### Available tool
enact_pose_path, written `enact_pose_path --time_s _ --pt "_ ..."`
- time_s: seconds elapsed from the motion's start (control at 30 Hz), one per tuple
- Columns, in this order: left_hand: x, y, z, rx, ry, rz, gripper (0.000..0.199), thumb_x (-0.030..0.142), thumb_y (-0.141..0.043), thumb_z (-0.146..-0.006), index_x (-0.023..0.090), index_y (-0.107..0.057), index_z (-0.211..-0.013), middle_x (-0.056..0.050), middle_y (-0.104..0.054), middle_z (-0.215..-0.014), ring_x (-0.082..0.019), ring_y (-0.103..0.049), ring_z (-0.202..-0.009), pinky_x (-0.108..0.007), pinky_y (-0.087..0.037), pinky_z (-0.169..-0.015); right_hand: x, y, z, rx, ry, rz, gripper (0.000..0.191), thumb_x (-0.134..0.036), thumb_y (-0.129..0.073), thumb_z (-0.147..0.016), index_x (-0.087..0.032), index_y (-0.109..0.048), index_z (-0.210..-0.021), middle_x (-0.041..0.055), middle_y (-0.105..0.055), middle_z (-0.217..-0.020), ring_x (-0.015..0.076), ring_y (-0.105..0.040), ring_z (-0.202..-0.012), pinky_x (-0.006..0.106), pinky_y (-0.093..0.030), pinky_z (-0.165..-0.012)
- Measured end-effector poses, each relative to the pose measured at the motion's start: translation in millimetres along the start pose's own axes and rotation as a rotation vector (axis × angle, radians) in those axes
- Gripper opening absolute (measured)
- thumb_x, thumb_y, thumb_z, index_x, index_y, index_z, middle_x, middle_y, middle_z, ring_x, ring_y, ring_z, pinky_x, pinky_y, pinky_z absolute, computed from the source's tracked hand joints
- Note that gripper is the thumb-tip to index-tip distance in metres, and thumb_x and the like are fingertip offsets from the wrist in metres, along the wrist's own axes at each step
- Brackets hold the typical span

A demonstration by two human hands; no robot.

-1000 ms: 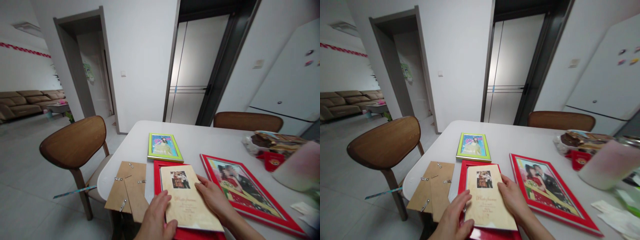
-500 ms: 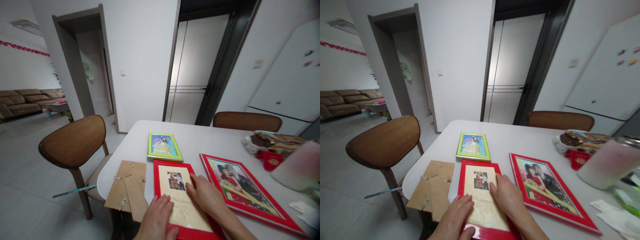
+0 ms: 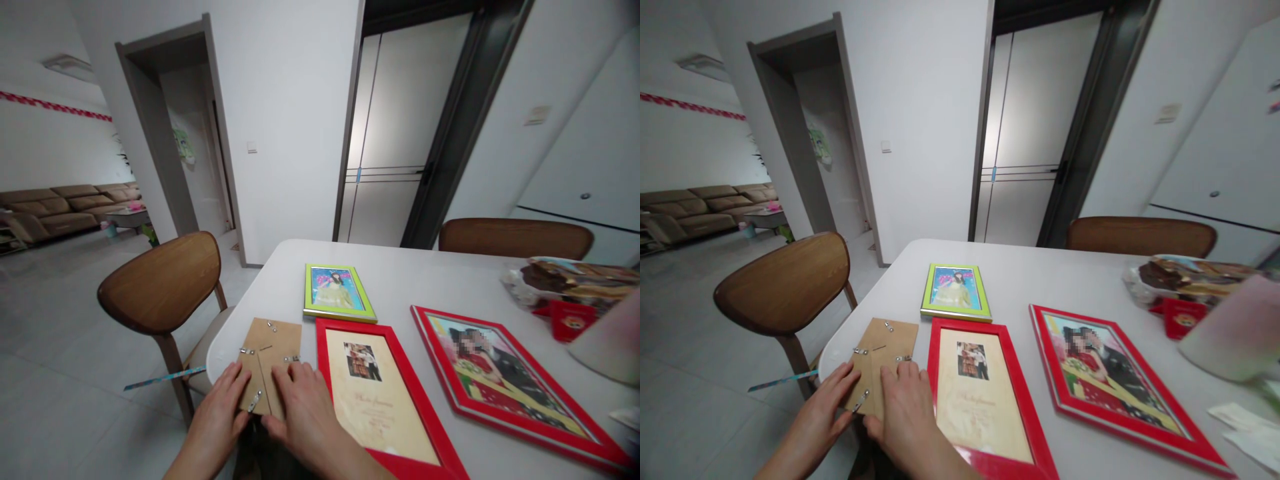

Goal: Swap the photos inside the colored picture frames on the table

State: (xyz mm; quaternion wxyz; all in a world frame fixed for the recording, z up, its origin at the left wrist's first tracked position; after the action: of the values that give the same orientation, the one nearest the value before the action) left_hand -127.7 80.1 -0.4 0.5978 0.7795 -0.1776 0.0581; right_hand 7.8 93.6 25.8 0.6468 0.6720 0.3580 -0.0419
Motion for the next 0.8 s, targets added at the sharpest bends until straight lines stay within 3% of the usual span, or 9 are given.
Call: enact_pose_path --time_s 0.1,0.23,0.4,0.5,0.63,0.8 --pt "11.3 2.5 0.4 0.061 -0.054 0.038 0.046 0.011 -0.053 -0.062 0.018 -0.052 -0.108 -0.011 -0.051 -0.118 -0.024 -0.047 -0.108 -0.039 -0.04 -0.089 4.6 6.9 1.6 0.021 -0.002 -0.067 0.049 -0.022 -0.057 -0.058 -0.02 -0.05 -0.106 0.0084 -0.048 -0.098 0.0224 -0.043 -0.092 0.034 -0.035 -0.079" --pt "56.0 5.2 0.7 0.095 -0.188 0.114 0.047 0.014 -0.058 -0.064 0.017 -0.051 -0.11 -0.014 -0.048 -0.12 -0.026 -0.044 -0.11 -0.042 -0.04 -0.089 32.8 40.9 26.5 0.058 0.023 -0.146 0.05 -0.019 -0.051 -0.061 -0.019 -0.048 -0.11 0.0085 -0.047 -0.103 0.0204 -0.043 -0.097 0.034 -0.034 -0.087" --pt "129.0 -15.4 -7.1 -0.081 -0.327 0.236 0.045 0.021 -0.062 -0.064 0.015 -0.051 -0.107 -0.016 -0.047 -0.121 -0.028 -0.041 -0.112 -0.044 -0.039 -0.089 98.2 74.2 70.2 0.057 -0.092 -0.094 0.044 -0.024 -0.048 -0.064 -0.021 -0.052 -0.108 0.0097 -0.047 -0.111 0.023 -0.043 -0.104 0.039 -0.033 -0.09" --pt "157.2 -29.4 -13.9 -0.185 -0.352 0.263 0.042 0.022 -0.062 -0.065 0.013 -0.053 -0.105 -0.018 -0.046 -0.121 -0.029 -0.04 -0.113 -0.043 -0.038 -0.09 127.3 83.7 84.8 0.069 -0.15 -0.034 0.042 -0.025 -0.048 -0.064 -0.022 -0.056 -0.105 0.0102 -0.048 -0.112 0.0246 -0.043 -0.105 0.04 -0.032 -0.091" --pt "168.2 -40.0 -19.7 -0.239 -0.335 0.252 0.042 0.023 -0.062 -0.065 0.013 -0.053 -0.105 -0.018 -0.046 -0.121 -0.029 -0.041 -0.112 -0.047 -0.036 -0.091 140.6 86.7 88.5 0.09 -0.169 0.034 0.042 -0.025 -0.048 -0.063 -0.021 -0.057 -0.104 0.0102 -0.05 -0.111 0.0247 -0.043 -0.105 0.041 -0.032 -0.091" --pt "163.7 -43.0 -18.8 -0.307 -0.283 0.229 0.037 0.026 -0.059 -0.069 0.018 -0.054 -0.105 -0.012 -0.048 -0.121 -0.027 -0.038 -0.115 -0.052 -0.025 -0.095 135.3 84.4 89.0 0.104 -0.121 0.116 0.042 -0.026 -0.05 -0.062 -0.019 -0.058 -0.103 0.0107 -0.051 -0.109 0.025 -0.045 -0.102 0.041 -0.033 -0.089"
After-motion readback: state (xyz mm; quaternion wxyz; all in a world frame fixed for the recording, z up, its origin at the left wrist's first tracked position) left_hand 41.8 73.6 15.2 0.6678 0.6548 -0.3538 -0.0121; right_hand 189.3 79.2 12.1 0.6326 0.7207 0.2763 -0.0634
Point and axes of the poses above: each hand's wrist, its own z-axis away from the middle knuckle, its own y-axis out of the back of the hand, x = y × z, the point moved 8 cm from there along -z, towards the middle knuckle
